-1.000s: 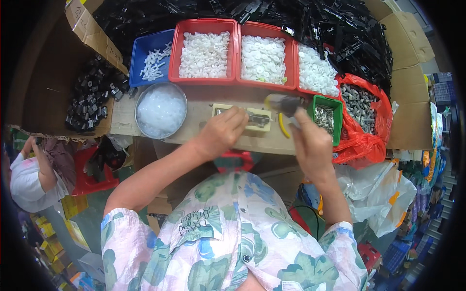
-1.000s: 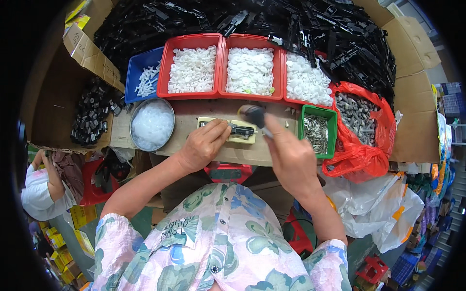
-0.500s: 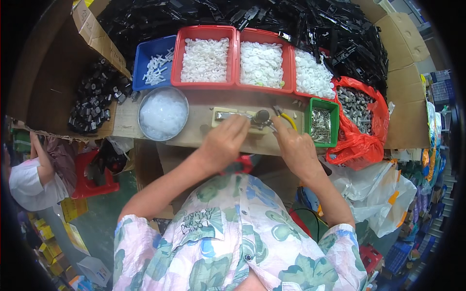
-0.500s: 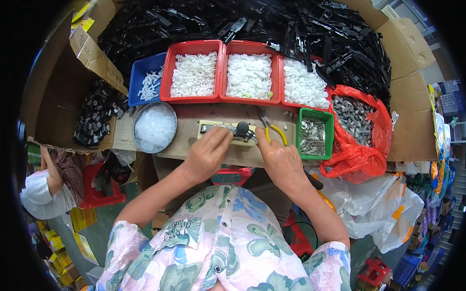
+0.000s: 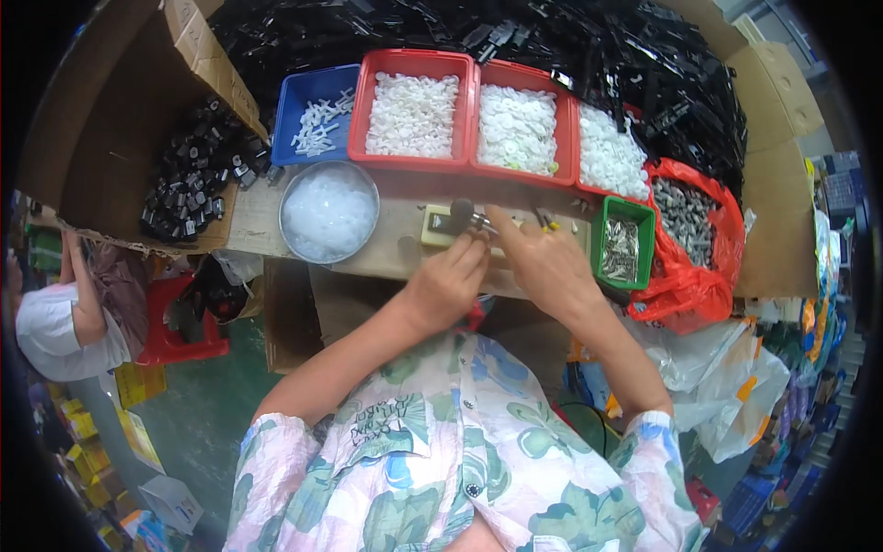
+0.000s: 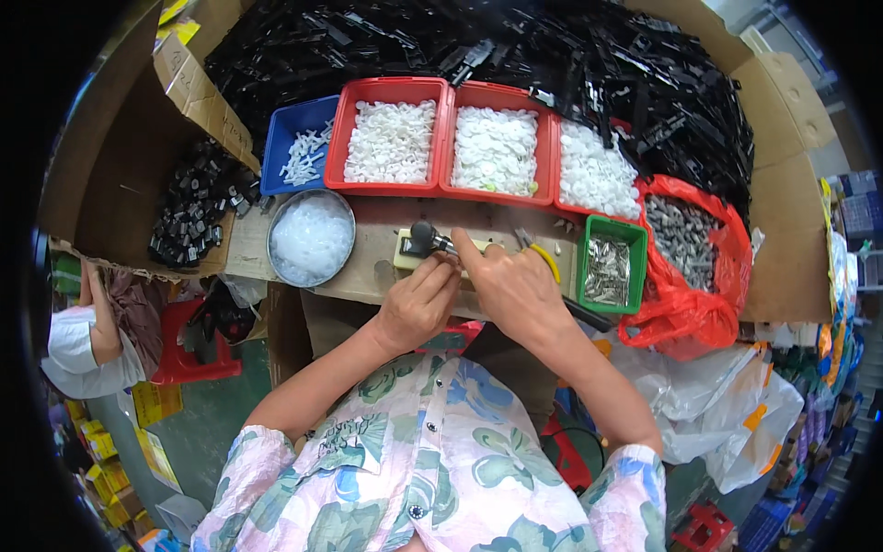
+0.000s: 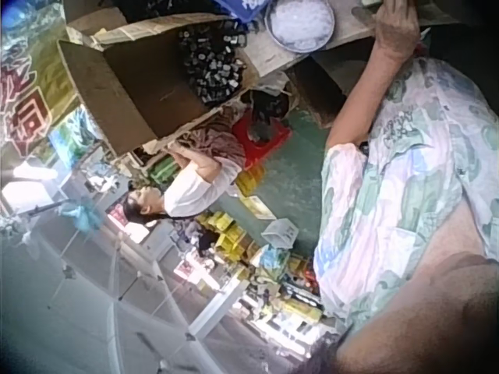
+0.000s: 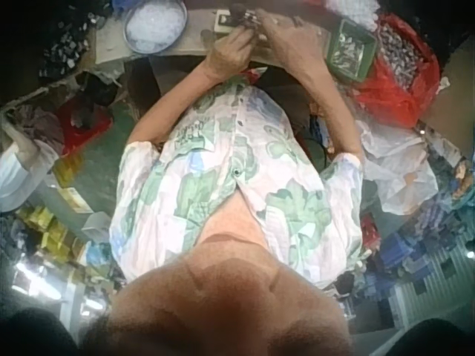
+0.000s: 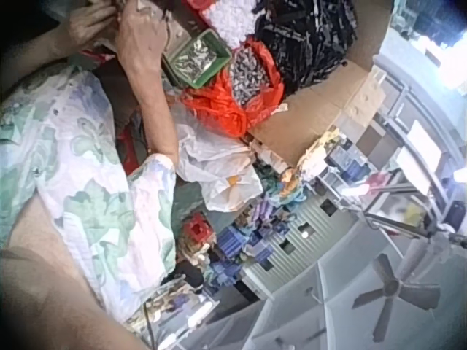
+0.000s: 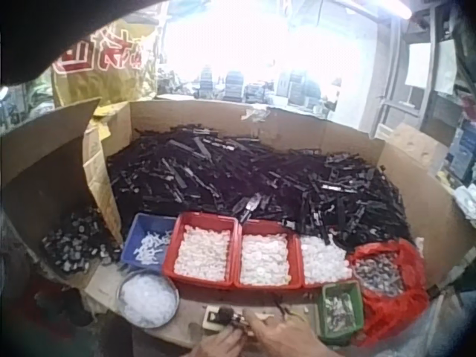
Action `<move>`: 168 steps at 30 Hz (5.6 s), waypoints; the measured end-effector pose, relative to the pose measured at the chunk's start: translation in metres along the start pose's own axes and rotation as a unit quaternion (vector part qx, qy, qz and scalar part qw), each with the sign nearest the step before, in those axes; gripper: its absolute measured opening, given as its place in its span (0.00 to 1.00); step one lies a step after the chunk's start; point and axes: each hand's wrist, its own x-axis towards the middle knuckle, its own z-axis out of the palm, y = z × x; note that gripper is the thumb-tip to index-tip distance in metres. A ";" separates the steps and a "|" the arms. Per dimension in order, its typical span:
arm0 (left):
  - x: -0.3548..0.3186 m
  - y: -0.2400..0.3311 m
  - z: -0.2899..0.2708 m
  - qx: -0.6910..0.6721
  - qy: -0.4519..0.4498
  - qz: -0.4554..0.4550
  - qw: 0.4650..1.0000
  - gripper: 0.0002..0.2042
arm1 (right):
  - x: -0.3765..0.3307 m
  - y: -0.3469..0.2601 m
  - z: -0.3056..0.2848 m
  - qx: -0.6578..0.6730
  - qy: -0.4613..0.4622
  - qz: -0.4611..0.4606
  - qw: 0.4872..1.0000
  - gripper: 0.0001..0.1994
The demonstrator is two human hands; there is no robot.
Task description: The person assembles small padlocks by inserting metal pins into lock bodies and securing them with a yellow handheld press. They retrieve lock bodies from a blue bin and pins from a green container, then place the finished units into a red bin. The process is repetitive and performed at a workbench with various components organized in trays.
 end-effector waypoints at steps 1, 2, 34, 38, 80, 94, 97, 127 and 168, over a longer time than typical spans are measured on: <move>-0.001 0.000 0.000 0.006 0.010 0.000 1.000 0.12 | 0.003 -0.004 -0.013 0.027 0.049 -0.015 0.998 0.25; -0.001 0.000 0.000 0.012 0.020 0.000 1.000 0.12 | 0.006 -0.006 -0.019 0.055 0.098 -0.029 0.993 0.25; 0.005 -0.010 -0.009 -0.011 0.054 -0.034 0.998 0.14 | -0.040 -0.002 -0.058 0.134 0.167 0.137 0.967 0.16; 0.007 -0.007 -0.007 -0.019 0.052 -0.025 0.998 0.14 | -0.056 -0.001 -0.024 0.099 0.062 0.170 0.978 0.12; 0.005 -0.014 -0.008 -0.013 0.048 -0.009 0.999 0.16 | -0.046 -0.010 -0.038 0.151 0.106 0.169 0.968 0.09; 0.017 -0.010 -0.011 -0.029 0.029 -0.029 0.999 0.15 | -0.066 0.090 -0.072 0.034 0.160 0.269 0.949 0.09; 0.018 -0.010 -0.010 -0.025 0.027 -0.027 0.999 0.15 | -0.063 0.060 -0.070 0.141 0.117 0.245 0.952 0.08; 0.055 0.003 -0.050 -0.222 -0.011 -0.182 0.958 0.21 | -0.064 0.083 -0.039 0.104 0.110 0.119 0.981 0.08; 0.015 0.020 -0.054 -0.568 -0.296 -0.365 0.676 0.14 | -0.101 -0.017 0.001 0.218 -0.014 0.068 0.974 0.07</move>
